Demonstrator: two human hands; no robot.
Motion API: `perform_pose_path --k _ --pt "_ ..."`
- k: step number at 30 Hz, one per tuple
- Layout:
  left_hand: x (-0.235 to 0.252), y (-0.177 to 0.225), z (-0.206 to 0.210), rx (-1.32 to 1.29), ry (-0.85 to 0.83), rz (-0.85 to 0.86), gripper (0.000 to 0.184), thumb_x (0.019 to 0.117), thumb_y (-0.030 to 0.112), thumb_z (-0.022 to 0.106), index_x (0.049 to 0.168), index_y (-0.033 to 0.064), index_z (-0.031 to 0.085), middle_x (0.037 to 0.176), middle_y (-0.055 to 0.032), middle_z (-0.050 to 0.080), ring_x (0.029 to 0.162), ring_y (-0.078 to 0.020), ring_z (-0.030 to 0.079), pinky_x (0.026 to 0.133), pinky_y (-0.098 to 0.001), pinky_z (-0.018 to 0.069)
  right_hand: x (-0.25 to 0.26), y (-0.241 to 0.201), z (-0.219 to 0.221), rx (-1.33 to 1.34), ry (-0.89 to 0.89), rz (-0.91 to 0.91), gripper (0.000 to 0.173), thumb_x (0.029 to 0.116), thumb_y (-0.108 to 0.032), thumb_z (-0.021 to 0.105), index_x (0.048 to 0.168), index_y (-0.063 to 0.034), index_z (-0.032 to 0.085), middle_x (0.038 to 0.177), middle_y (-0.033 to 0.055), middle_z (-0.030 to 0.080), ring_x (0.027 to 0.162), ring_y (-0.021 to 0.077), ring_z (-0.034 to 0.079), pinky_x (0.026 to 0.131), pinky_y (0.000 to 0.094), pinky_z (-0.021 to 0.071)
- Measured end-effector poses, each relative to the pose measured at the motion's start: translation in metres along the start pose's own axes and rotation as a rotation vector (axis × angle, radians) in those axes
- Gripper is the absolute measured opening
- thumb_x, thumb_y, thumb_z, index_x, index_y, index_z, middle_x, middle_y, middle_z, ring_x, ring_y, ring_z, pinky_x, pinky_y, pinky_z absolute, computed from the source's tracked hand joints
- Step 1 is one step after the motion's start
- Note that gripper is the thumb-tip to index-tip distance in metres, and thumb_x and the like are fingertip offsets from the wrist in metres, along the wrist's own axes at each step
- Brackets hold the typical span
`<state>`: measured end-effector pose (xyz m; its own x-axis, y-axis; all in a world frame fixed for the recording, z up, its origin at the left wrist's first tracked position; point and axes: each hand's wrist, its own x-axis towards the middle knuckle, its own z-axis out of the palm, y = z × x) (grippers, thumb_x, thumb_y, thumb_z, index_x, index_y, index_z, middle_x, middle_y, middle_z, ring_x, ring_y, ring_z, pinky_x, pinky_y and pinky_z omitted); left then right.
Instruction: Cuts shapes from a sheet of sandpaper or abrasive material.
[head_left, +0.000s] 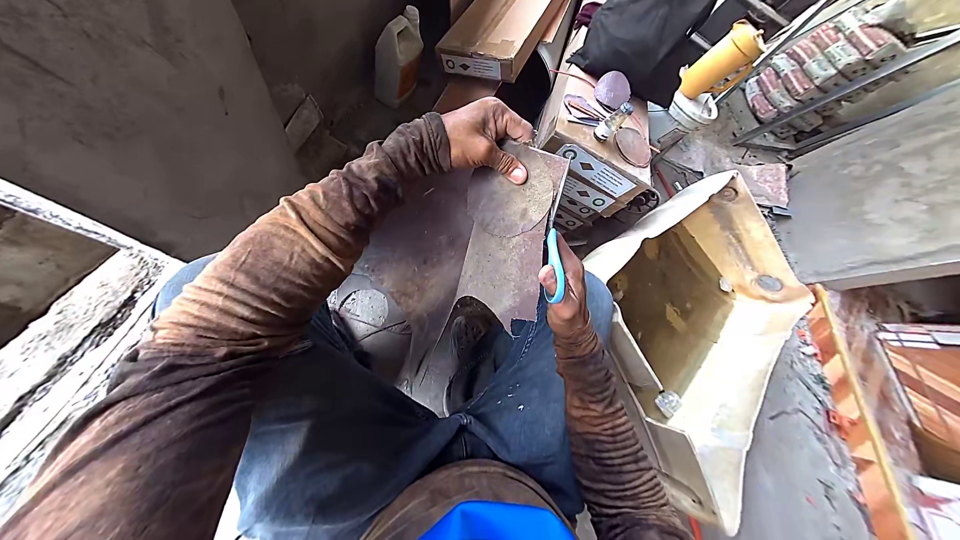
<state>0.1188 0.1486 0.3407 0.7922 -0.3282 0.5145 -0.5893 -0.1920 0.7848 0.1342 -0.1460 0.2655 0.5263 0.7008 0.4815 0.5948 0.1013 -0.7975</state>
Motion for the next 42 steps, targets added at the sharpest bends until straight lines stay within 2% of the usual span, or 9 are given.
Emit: perform_pose_path --k 4,7,10,20,24,28,33,38,42 --pt "0.002 0.0 0.007 0.0 -0.036 -0.046 0.012 0.0842 0.009 0.08 0.084 0.0054 0.069 0.075 -0.0007 0.07 0.067 -0.0049 0.065 0.063 -0.0236 0.0546 -0.004 -0.008 0.001 -0.092 0.013 -0.005 0.068 0.0965 -0.069 0.05 0.117 -0.0049 0.061 0.076 -0.012 0.056 0.068 -0.0075 0.053 0.064 0.0143 0.0473" --pt "0.0 0.001 0.009 0.031 -0.041 -0.063 0.011 0.0845 0.009 0.08 0.084 0.0053 0.07 0.075 -0.0009 0.07 0.067 -0.0047 0.066 0.063 -0.0229 0.0548 -0.011 -0.009 0.002 -0.119 0.004 0.007 0.068 0.0976 -0.067 0.05 0.117 -0.0023 0.061 0.076 -0.01 0.058 0.066 -0.006 0.053 0.062 0.0151 0.0474" --pt "0.0 0.001 0.011 0.063 -0.039 -0.084 0.013 0.0843 0.011 0.081 0.082 0.006 0.07 0.073 -0.0005 0.069 0.066 -0.0043 0.064 0.061 -0.0223 0.0531 -0.016 -0.009 0.006 -0.113 0.024 0.016 0.069 0.0976 -0.067 0.051 0.119 -0.002 0.061 0.08 -0.0092 0.061 0.072 -0.0064 0.056 0.066 0.0151 0.0496" --pt "0.006 0.001 0.022 0.129 -0.023 -0.176 0.016 0.0849 0.013 0.082 0.079 0.0062 0.069 0.073 -0.0008 0.067 0.065 -0.005 0.06 0.061 -0.0237 0.0496 -0.019 -0.005 -0.002 -0.185 0.041 0.035 0.058 0.0994 -0.06 0.051 0.111 -0.0044 0.063 0.076 -0.01 0.058 0.069 -0.0058 0.054 0.065 0.0157 0.0477" --pt "0.007 -0.003 0.025 0.178 -0.029 -0.213 0.018 0.0854 0.017 0.082 0.079 0.0071 0.068 0.073 -0.0012 0.065 0.065 -0.0066 0.059 0.062 -0.0267 0.0487 -0.024 -0.001 0.002 -0.124 0.088 0.055 0.049 0.0992 -0.057 0.055 0.104 -0.0088 0.063 0.072 -0.0126 0.054 0.066 -0.0066 0.052 0.063 0.0147 0.0456" --pt "0.004 -0.004 0.028 0.132 -0.007 -0.221 0.02 0.0843 0.014 0.083 0.075 0.0079 0.066 0.068 0.0004 0.063 0.062 -0.0051 0.057 0.058 -0.0244 0.0465 -0.025 0.003 0.006 -0.061 0.114 0.06 0.048 0.0969 -0.057 0.059 0.105 -0.0099 0.064 0.074 -0.0126 0.058 0.068 -0.0063 0.055 0.064 0.0146 0.0476" --pt "-0.001 -0.011 0.029 0.097 0.027 -0.242 0.018 0.0837 0.014 0.083 0.077 0.0074 0.067 0.07 -0.0001 0.065 0.063 -0.0054 0.059 0.06 -0.0256 0.0485 -0.025 0.004 0.009 0.064 0.139 0.132 0.042 0.0945 -0.044 0.067 0.112 -0.0067 0.068 0.083 -0.0063 0.067 0.075 -0.0002 0.063 0.069 0.0196 0.0542" --pt "-0.006 -0.012 0.029 0.065 0.04 -0.262 0.015 0.0843 0.013 0.083 0.079 0.0068 0.069 0.072 -0.0004 0.067 0.064 -0.0051 0.061 0.061 -0.0245 0.0505 -0.028 0.009 0.012 0.116 0.165 0.123 0.032 0.0948 -0.032 0.068 0.11 -0.0049 0.07 0.082 -0.0041 0.068 0.073 0.0016 0.064 0.068 0.0208 0.0551" --pt "-0.008 -0.012 0.029 0.103 0.025 -0.256 0.019 0.0848 0.016 0.083 0.077 0.0077 0.067 0.069 0.0007 0.064 0.062 -0.0043 0.058 0.059 -0.0235 0.0473 -0.027 0.015 0.007 0.108 0.104 0.093 0.041 0.0966 -0.045 0.066 0.114 -0.0083 0.066 0.086 -0.0079 0.067 0.076 -0.0016 0.062 0.07 0.0187 0.0541"
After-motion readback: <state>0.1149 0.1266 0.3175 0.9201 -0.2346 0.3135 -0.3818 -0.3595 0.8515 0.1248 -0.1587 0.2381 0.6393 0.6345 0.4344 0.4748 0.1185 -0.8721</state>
